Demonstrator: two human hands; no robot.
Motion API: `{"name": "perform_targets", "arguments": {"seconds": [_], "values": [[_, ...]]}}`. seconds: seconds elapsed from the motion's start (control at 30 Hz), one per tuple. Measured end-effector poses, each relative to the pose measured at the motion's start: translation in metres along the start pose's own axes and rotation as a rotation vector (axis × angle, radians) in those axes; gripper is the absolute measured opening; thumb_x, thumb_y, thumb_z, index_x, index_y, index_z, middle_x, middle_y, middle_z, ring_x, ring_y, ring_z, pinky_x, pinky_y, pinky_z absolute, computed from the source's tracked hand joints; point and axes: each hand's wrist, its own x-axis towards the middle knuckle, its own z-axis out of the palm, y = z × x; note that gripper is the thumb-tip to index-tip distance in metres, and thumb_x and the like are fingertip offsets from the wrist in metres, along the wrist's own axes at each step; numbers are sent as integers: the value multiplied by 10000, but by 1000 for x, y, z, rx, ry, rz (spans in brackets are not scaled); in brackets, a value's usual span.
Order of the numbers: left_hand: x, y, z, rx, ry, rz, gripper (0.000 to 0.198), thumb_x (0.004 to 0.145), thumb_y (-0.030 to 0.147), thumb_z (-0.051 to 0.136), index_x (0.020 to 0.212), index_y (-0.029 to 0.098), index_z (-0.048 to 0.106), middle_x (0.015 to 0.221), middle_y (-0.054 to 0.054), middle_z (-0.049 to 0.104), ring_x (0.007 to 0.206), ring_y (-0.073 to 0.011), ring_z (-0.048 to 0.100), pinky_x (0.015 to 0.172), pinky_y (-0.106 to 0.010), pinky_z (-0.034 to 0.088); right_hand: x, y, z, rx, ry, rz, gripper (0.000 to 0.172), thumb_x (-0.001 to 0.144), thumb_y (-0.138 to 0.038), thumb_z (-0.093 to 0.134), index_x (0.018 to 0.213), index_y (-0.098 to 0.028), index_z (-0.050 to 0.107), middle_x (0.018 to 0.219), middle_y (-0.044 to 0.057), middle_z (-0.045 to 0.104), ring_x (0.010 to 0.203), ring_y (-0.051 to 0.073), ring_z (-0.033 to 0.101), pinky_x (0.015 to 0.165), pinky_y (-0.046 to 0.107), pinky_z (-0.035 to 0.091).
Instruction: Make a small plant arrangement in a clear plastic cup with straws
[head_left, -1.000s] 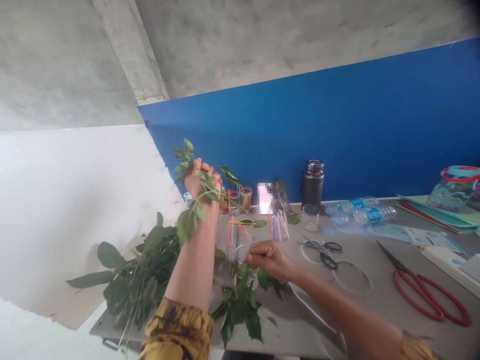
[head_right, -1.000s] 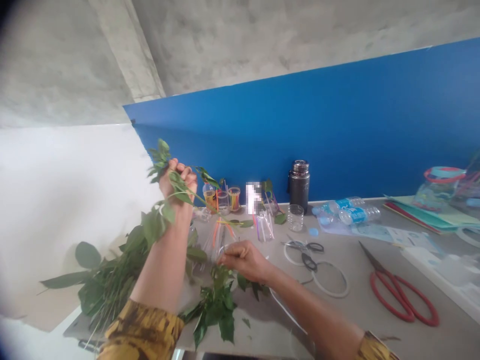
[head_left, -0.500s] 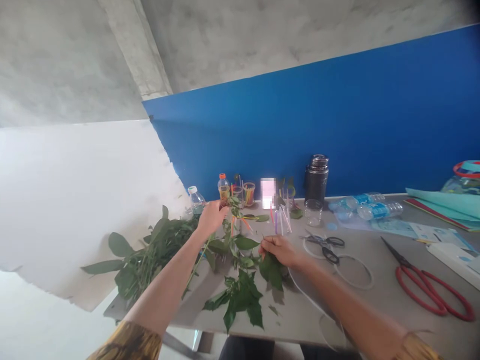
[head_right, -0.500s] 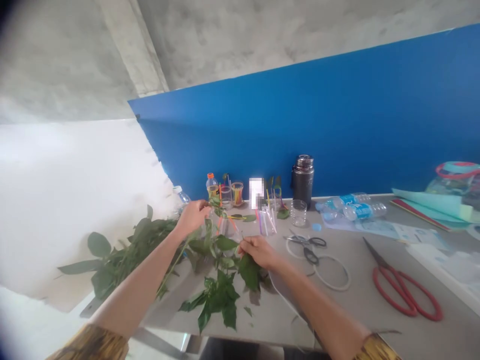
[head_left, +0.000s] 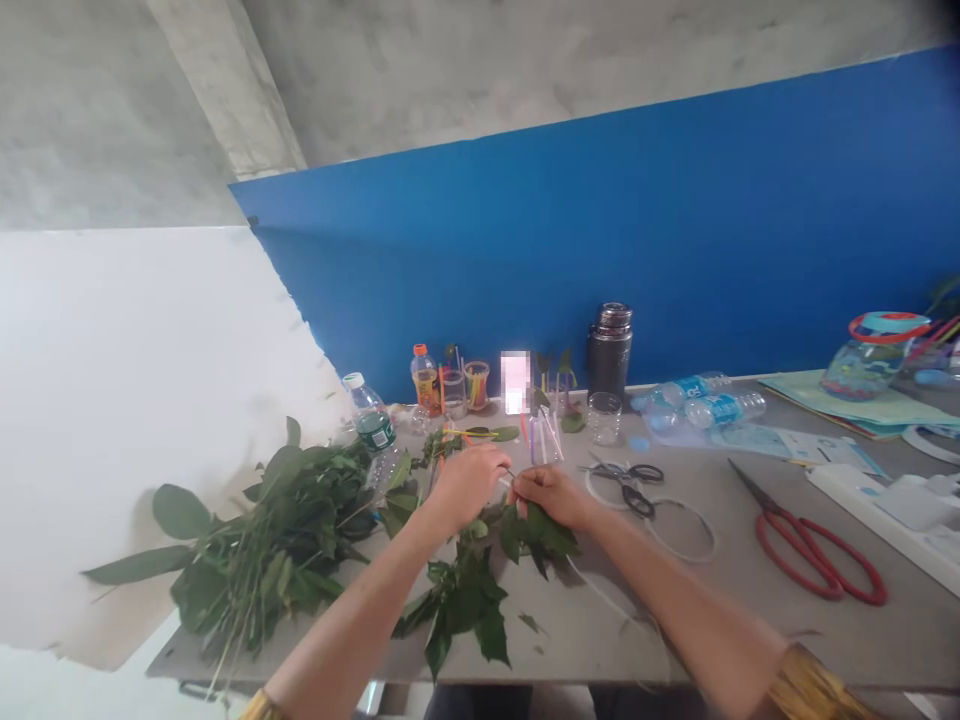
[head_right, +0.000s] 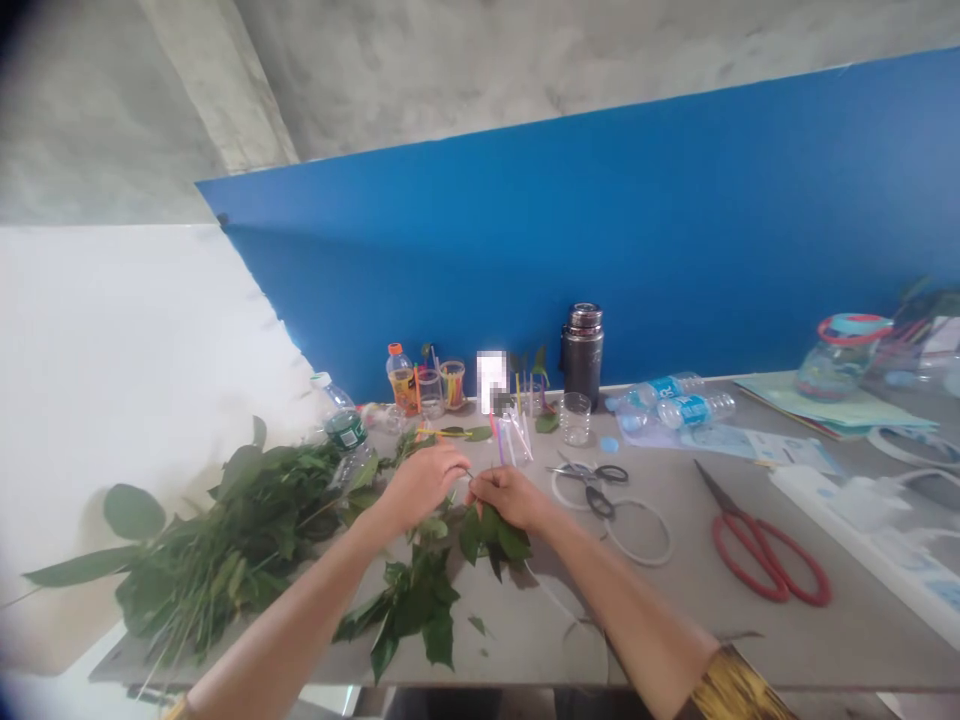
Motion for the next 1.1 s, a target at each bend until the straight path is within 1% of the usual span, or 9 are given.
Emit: {"name": "perform_targets", "arguments": {"seconds": [0.2, 0.33, 0.43, 0.53, 0.63, 0.73, 0.83, 0.97, 1.1], "values": [[6, -16, -6, -86, 166, -217, 226, 869, 174, 532, 796, 246, 734, 817, -48, 745, 784, -223, 652, 732, -301, 422, -1, -3, -13, 273, 166, 73, 530, 797, -672, 656, 876, -151, 719, 697, 34, 701, 520, 108, 540, 469, 220, 385], [6, -35, -11, -403, 331, -340, 154, 838, 191, 550, 746, 208, 672, 626, -14, 669, 615, -182, 613, 654, -283, 426, 2, -2, -19, 375, 233, 112, 471, 752, -621, 706, 779, -152, 665, 604, -2, 639, 438, 71, 438, 398, 199, 281], [6, -39, -9, -712, 391, -419, 87, 798, 263, 638, 764, 183, 635, 641, -15, 664, 575, -162, 611, 562, -254, 412, 3, 3, -18, 255, 172, 149, 378, 731, -522, 746, 787, -154, 680, 594, -4, 648, 456, 83, 484, 418, 199, 325], [6, -33, 0, -1087, 274, -486, 239, 719, 347, 757, 799, 162, 627, 706, -18, 665, 563, -133, 605, 492, -218, 388, 0, 1, -11, -74, 160, 20, 279, 763, -449, 737, 798, -172, 731, 739, 48, 740, 654, 166, 649, 597, 273, 494], [7, -23, 16, -1374, 135, -506, 350, 647, 360, 847, 811, 158, 613, 679, 11, 633, 538, -100, 581, 482, -196, 390, -4, -5, -6, -242, 331, -150, 243, 791, -412, 730, 908, -201, 762, 915, 62, 775, 884, 234, 702, 821, 347, 528], [9, -16, 34, -1508, 32, -533, 389, 627, 360, 883, 793, 162, 591, 644, 24, 623, 502, -84, 562, 474, -188, 381, -5, -10, -4, -108, 411, -146, 320, 832, -436, 677, 1027, -190, 736, 829, 49, 751, 720, 205, 693, 681, 319, 528], [9, -10, 45, -1495, -59, -555, 395, 611, 363, 893, 772, 159, 596, 626, 13, 636, 491, -90, 566, 477, -194, 376, -3, -11, -7, -24, 466, -136, 299, 828, -434, 665, 956, -173, 732, 673, 12, 678, 546, 152, 596, 522, 265, 442], [8, -4, 45, -1395, -113, -544, 354, 628, 385, 867, 751, 163, 622, 639, -7, 655, 524, -113, 583, 493, -211, 373, -2, -13, -9, -19, 484, -166, 245, 807, -404, 680, 761, -166, 711, 575, -5, 597, 529, 135, 537, 525, 257, 413], [12, -1, 45, -1170, -10, -425, 237, 681, 358, 812, 767, 168, 700, 764, -40, 702, 719, -161, 626, 607, -245, 453, -4, -16, -7, -30, 505, -213, 212, 786, -384, 679, 724, -182, 694, 614, 1, 619, 545, 142, 541, 539, 262, 431]]}}
